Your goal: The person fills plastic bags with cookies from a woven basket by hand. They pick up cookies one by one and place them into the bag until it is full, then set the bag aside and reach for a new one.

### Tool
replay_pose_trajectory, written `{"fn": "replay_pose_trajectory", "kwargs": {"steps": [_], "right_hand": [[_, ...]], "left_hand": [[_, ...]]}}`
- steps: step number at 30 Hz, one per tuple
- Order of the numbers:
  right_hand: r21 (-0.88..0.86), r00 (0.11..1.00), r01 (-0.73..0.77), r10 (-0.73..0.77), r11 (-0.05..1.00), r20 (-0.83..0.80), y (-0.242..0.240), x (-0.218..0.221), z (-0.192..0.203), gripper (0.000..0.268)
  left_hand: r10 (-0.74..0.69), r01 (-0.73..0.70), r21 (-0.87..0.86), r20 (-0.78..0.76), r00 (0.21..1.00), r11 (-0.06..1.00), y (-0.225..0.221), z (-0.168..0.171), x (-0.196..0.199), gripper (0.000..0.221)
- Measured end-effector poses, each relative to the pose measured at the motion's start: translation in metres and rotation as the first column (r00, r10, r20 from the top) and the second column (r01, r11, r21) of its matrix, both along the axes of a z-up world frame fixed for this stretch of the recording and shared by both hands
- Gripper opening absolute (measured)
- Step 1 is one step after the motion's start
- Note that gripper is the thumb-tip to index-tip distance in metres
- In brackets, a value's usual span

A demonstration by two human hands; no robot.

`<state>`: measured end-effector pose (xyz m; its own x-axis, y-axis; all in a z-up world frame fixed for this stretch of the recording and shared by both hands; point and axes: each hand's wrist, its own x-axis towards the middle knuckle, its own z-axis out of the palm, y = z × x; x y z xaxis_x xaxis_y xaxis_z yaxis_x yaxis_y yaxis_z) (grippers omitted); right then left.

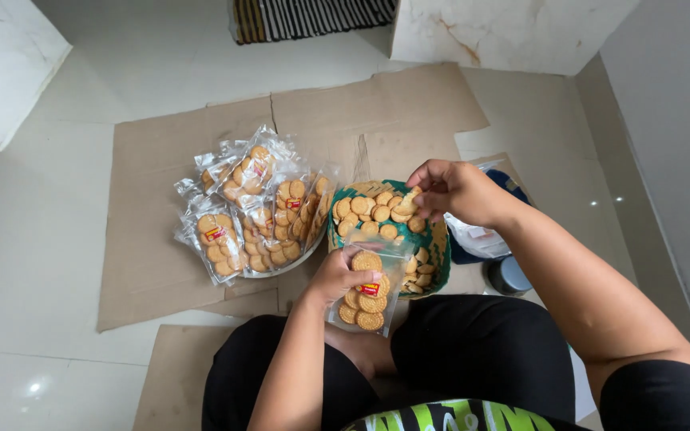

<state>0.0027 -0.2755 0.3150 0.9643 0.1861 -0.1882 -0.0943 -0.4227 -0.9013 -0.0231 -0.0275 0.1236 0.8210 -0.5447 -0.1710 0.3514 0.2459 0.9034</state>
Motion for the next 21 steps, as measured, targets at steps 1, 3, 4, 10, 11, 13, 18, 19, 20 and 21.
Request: {"fn": "replay_pose_trajectory", "kwargs": {"steps": [1,3,4,10,11,13,18,19,20,21], "right_hand": [[-0.007,1.0,0.006,-0.006,1.0,0.009,0.002,-0.002,0.001,0.024],[0.068,0.999,0.017,-0.02,0.998,0.048,0.009,-0.01,0.0,0.023],[0.06,0.998,0.016,-0.019,0.998,0.053,0.013,-0.013,-0.003,0.023],[0.404,0.988,0.092,-0.132,0.91,0.074,0.031,-0.02,-0.031,0.013],[0.467,0.982,0.129,-0.178,0.875,0.062,0.03,-0.018,-0.044,0.018],[0.524,0.976,0.16,-0.214,0.837,0.045,0.037,-0.019,-0.054,0.024],[0.379,0.989,0.145,-0.129,0.914,-0.065,0.048,-0.029,-0.069,0.029],[0.374,0.989,0.145,-0.127,0.916,-0.073,0.045,-0.026,-0.074,0.029],[0.351,0.99,0.142,-0.139,0.925,-0.035,0.041,-0.022,-0.078,0.028],[0.328,0.989,0.14,-0.149,0.934,0.004,0.037,-0.019,-0.081,0.027]], "left_hand": [[-0.006,0.006,-0.007,0.009,1.0,1.0,0.001,-0.005,0.003,0.063],[-0.014,0.014,-0.013,0.042,0.999,1.0,0.004,-0.019,0.003,0.06],[-0.013,0.014,-0.02,0.047,0.999,1.0,0.006,-0.016,0.001,0.06],[-0.039,0.042,-0.04,0.071,0.997,0.998,0.018,0.006,-0.005,0.059],[-0.039,0.042,-0.041,0.079,0.996,0.998,0.02,0.008,-0.005,0.06],[-0.029,0.033,-0.048,0.083,0.996,0.998,0.025,0.007,-0.003,0.062],[-0.014,0.008,0.042,0.144,0.99,0.999,0.03,-0.017,0.003,0.057],[-0.01,0.005,0.038,0.135,0.991,0.999,0.031,-0.008,0.001,0.057],[-0.01,0.001,0.061,0.155,0.988,0.998,0.032,0.001,0.0,0.055],[-0.011,-0.004,0.083,0.174,0.985,0.997,0.033,0.011,0.0,0.053]]}}
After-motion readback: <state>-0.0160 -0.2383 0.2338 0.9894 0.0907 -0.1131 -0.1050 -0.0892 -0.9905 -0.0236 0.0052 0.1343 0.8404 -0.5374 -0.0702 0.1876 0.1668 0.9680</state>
